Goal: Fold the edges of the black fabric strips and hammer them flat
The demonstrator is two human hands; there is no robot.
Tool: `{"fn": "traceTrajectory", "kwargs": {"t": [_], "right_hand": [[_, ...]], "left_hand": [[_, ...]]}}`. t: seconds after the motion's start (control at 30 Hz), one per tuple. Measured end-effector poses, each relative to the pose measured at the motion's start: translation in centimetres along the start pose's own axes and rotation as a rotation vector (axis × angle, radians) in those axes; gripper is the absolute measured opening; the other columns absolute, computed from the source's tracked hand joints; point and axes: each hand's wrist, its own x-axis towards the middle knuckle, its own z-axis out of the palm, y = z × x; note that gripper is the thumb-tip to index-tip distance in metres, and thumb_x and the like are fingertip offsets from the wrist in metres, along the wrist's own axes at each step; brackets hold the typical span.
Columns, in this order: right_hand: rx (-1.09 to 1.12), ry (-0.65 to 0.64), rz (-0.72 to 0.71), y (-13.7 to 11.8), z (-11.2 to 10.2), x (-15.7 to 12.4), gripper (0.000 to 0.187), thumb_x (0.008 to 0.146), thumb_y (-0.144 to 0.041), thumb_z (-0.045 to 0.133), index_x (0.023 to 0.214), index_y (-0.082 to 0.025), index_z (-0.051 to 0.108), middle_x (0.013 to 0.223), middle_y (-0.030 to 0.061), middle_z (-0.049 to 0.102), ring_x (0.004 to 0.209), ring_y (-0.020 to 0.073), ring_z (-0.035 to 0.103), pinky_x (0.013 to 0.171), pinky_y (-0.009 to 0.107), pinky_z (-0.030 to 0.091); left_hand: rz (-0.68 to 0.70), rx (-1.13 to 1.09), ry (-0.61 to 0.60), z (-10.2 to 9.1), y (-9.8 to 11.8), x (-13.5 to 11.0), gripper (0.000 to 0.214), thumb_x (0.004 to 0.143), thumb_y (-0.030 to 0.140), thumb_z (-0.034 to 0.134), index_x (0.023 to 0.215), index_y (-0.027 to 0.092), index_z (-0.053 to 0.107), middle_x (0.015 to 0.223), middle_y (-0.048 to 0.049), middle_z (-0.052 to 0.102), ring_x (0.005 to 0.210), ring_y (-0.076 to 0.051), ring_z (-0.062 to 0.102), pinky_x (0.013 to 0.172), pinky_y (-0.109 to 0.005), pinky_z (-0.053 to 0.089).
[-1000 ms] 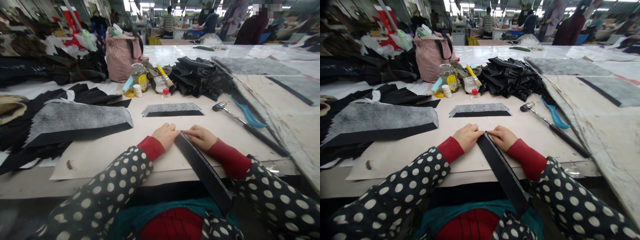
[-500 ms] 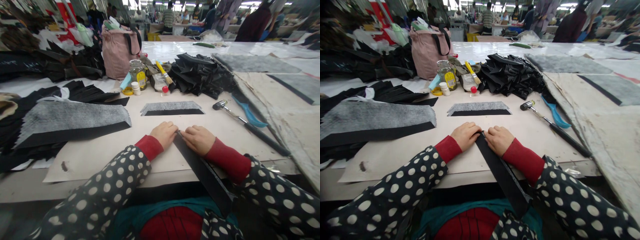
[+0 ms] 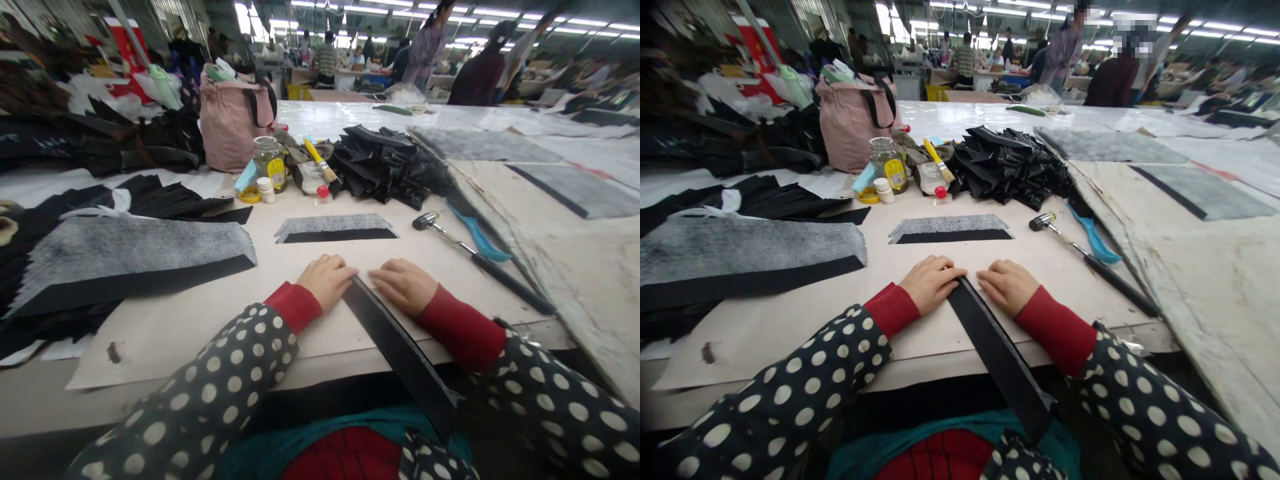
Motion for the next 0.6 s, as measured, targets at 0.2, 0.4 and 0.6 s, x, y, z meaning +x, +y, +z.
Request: {"fn": "traceTrajectory", "kwargs": {"t": [0.2, 0.4, 0.6], "right_hand": [[-0.356, 0.054, 0.346, 9.5, -3.3, -7.6, 0.039, 0.08, -0.027, 0.038, 0.114, -0.013, 0.052, 0.105, 0.0183, 0.055, 0.09, 0.0299, 0.054, 0.08, 0.046, 0.043], [-0.438, 0.035, 0.464, 13.7, -3.0, -12.3, 0.043, 0.069, -0.02, 0.041, 0.11, -0.017, 0.053, 0.1, 0.0194, 0.056, 0.083, 0.0368, 0.055, 0.07, 0.052, 0.042], [-0.452, -0.037, 0.569, 13.9, -3.6, -10.6, 0.02, 0.067, -0.025, 0.046, 0.082, -0.018, 0.057, 0.075, 0.0169, 0.055, 0.063, 0.0315, 0.054, 0.053, 0.044, 0.041]], "left_hand": [[-0.138, 0.094, 0.039, -0.6, -1.4, -0.2, 0.026, 0.083, 0.028, 0.047, 0.107, 0.024, 0.056, 0.094, -0.0063, 0.051, 0.088, -0.021, 0.045, 0.076, -0.034, 0.041], [-0.232, 0.135, 0.07, -0.8, -2.5, -0.5, 0.019, 0.083, 0.028, 0.048, 0.095, 0.018, 0.059, 0.092, -0.0066, 0.052, 0.089, -0.021, 0.047, 0.078, -0.033, 0.042], [-0.219, 0.101, 0.057, -0.6, -2.6, -0.6, 0.02, 0.084, 0.027, 0.046, 0.096, 0.018, 0.061, 0.094, -0.0062, 0.052, 0.088, -0.019, 0.048, 0.079, -0.031, 0.041]]}}
